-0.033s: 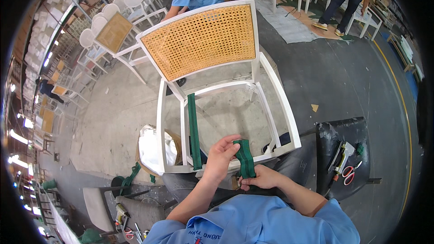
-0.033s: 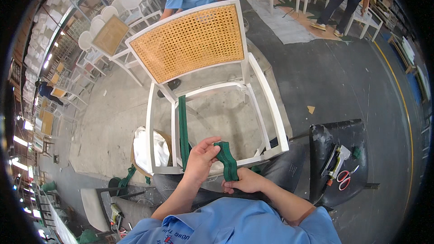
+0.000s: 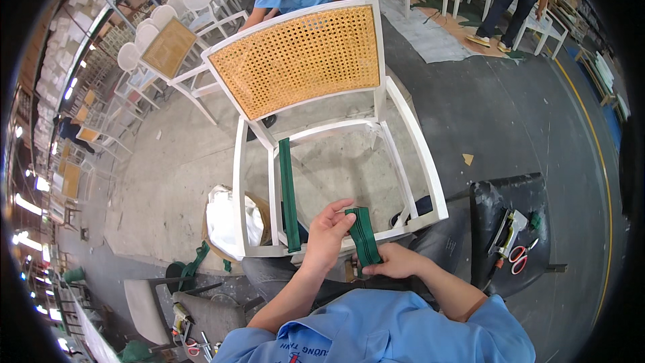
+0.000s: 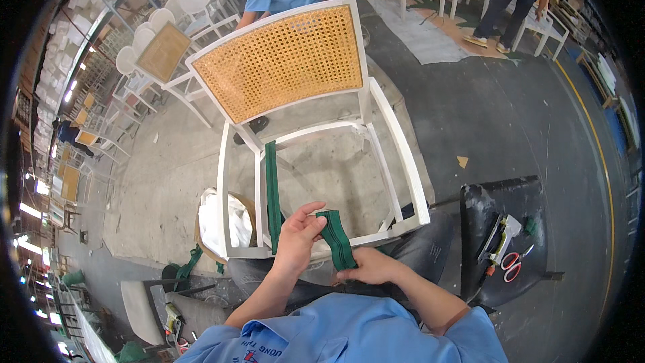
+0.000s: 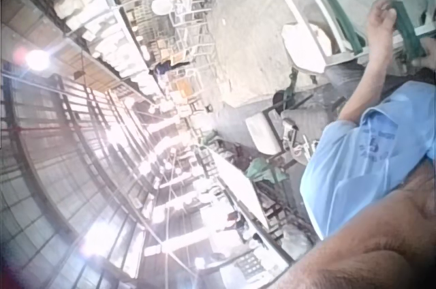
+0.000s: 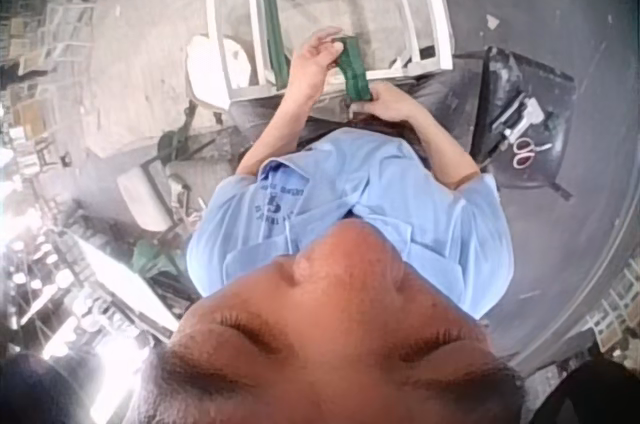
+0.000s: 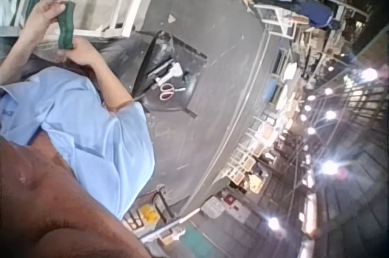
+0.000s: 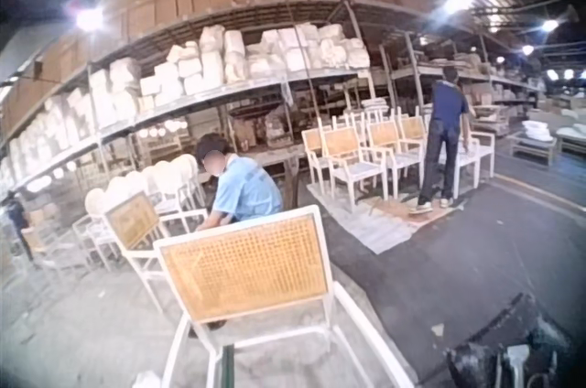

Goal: The person attaches green fabric straps to the seat frame of a white chair. They position each strap, secure it with a staple gun, and trim the excess with scissors. The process is repeated for multiple straps across the seat.

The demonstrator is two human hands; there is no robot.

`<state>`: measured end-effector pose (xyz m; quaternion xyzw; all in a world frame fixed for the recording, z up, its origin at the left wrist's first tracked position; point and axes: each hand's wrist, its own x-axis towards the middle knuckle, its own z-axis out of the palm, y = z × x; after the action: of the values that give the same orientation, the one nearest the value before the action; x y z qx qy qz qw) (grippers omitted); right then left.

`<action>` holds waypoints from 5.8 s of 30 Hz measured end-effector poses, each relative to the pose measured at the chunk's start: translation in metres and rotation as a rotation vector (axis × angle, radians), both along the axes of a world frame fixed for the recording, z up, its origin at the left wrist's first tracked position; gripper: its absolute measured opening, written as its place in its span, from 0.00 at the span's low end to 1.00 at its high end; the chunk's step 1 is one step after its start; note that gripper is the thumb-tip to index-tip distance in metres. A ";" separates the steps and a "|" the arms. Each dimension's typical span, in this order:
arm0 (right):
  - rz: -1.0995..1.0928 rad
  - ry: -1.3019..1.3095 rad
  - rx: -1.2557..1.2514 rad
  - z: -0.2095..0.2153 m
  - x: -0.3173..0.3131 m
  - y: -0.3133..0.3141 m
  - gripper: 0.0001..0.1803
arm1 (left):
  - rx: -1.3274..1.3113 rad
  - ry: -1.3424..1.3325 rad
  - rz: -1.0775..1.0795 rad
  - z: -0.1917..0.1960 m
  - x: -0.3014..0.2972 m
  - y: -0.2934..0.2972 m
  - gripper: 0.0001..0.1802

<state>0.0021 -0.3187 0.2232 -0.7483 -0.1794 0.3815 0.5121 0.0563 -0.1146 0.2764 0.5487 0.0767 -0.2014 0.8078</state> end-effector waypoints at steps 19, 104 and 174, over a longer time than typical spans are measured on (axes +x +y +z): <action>-0.799 -0.478 0.308 0.057 0.039 0.007 0.07 | -0.034 0.096 0.052 -0.007 -0.010 -0.018 0.04; -1.112 -0.483 -0.221 -0.120 0.175 -0.031 0.17 | 1.347 -0.426 -0.408 -0.194 0.411 -0.126 0.12; -1.651 -0.079 -0.736 0.015 -0.112 -0.294 0.14 | 1.571 -0.718 -0.664 -0.197 0.332 -0.108 0.37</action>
<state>-0.1101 -0.6127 0.2384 -0.7680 0.5304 -0.0997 0.3449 0.3879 -0.2222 0.0791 0.9622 -0.2250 -0.1306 0.0800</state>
